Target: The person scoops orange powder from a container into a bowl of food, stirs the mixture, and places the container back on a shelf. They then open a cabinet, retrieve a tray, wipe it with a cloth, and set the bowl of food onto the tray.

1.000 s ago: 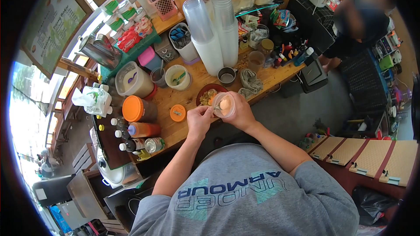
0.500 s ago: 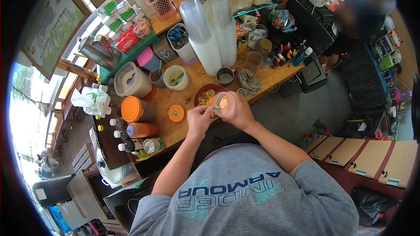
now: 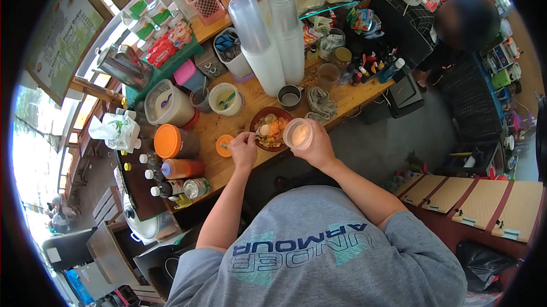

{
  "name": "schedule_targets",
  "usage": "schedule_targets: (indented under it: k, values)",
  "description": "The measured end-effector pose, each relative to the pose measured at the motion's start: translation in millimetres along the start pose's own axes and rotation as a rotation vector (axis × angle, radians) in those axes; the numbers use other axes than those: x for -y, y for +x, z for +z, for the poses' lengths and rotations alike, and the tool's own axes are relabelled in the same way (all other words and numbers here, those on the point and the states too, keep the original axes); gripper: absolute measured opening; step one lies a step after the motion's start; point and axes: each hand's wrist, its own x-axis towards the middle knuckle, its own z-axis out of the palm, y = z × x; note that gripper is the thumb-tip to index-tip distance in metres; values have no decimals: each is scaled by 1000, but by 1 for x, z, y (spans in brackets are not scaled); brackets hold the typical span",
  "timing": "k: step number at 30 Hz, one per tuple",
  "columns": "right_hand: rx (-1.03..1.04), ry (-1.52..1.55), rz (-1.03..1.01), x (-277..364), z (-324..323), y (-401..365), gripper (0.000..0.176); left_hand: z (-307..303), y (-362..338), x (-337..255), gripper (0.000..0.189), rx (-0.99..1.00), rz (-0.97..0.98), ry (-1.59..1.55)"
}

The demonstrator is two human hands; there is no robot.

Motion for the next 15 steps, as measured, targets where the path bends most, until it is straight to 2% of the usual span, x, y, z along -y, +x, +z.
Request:
schedule_targets:
  k: [15]
  values:
    - [4, 4, 61, -15, 6, -14, 96, 9, -4, -1, 15, -74, 137, -10]
